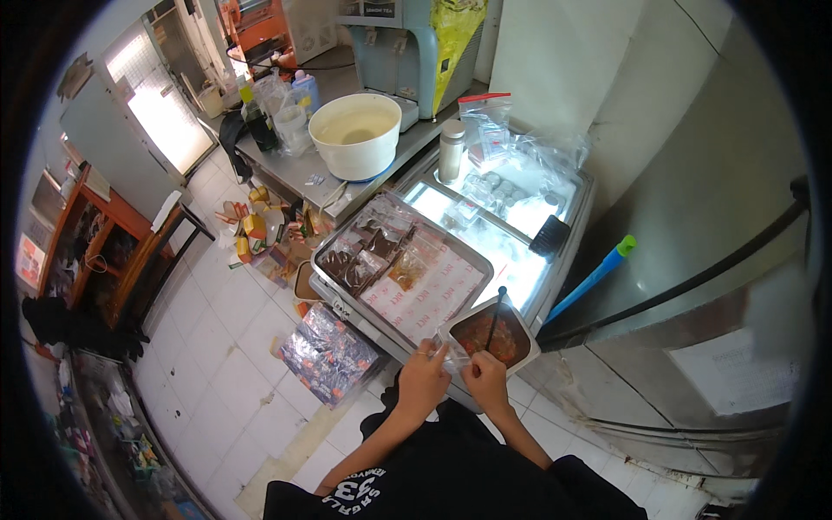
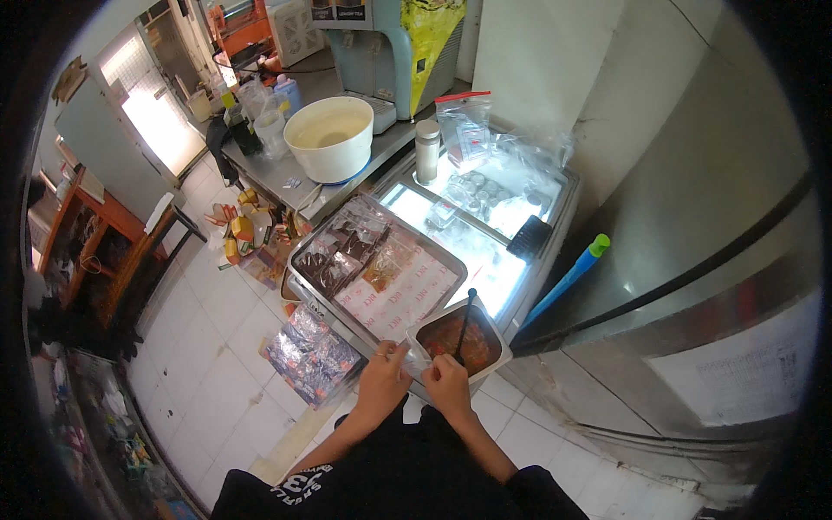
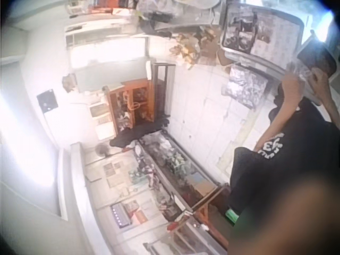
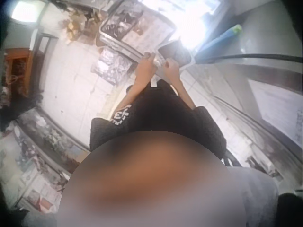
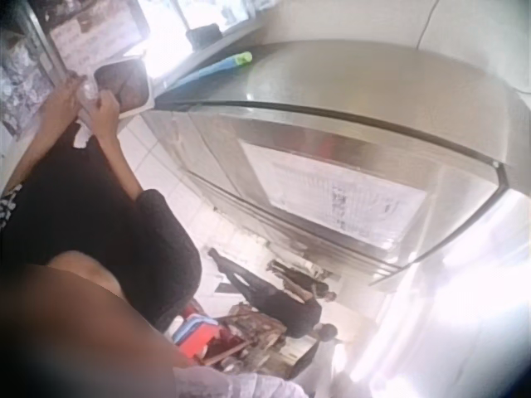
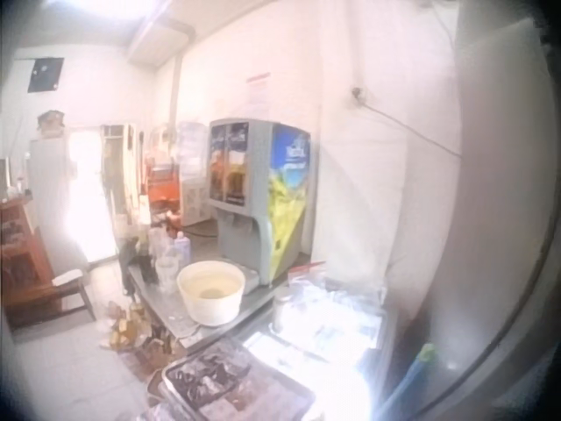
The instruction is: The person scoops a reddish-brown food mixture from a metal container into small plastic bags using a spoon. They seal each bag and place it on a tray. The person repeats this process multiple times.
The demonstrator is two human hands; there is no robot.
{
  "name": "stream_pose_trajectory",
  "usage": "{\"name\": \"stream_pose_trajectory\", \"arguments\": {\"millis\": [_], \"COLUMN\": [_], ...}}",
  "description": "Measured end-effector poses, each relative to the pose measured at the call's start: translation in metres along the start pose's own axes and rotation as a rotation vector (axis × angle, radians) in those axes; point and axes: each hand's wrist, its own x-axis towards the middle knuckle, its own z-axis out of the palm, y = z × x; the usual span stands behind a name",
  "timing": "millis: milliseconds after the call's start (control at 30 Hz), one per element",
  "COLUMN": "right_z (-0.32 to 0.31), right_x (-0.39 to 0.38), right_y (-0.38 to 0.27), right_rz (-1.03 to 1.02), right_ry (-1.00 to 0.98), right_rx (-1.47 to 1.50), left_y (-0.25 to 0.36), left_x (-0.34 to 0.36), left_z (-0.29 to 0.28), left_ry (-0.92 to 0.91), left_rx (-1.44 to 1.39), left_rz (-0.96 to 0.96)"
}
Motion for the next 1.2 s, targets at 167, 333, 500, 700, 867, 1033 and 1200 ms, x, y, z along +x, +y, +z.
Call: {"name": "stream_pose_trajectory", "arguments": {"millis": [167, 333, 500, 700, 867, 1033, 1200], "right_z": [-0.017, -0.041, -0.039, -0.023, -0.011, -0.024, -0.006], "right_x": [-0.006, -0.013, -0.014, -0.019, -0.003, -0.012, -0.008], "right_y": [-0.005, -0.004, 0.000, 0.006, 0.005, 0.002, -0.013], "right_rz": [-0.123, -0.056, 0.281, 0.383, 0.491, 0.158, -0.047], "right_ry": [0.153, 0.359, 0.525, 0.349, 0.330, 0.145, 0.204], "right_rx": [0.051, -0.009, 0.573, 1.165, 1.502, 1.719, 1.455], "left_y": [0.009, 0.016, 0.029, 0.008, -0.012, -0.029, -0.030], "left_x": [-0.005, -0.003, -0.001, 0.018, 0.048, 0.075, 0.094], "left_z": [0.021, 0.047, 0.066, 0.067, 0.065, 0.059, 0.064], "left_ry": [-0.300, -0.246, -0.165, -0.590, -0.870, -1.039, -1.293], "left_rx": [-0.405, -1.234, -1.679, -1.614, -1.820, -1.057, -1.614], "left_rz": [-0.275, -0.613, -0.735, -0.755, -0.559, -0.008, -0.316]}}
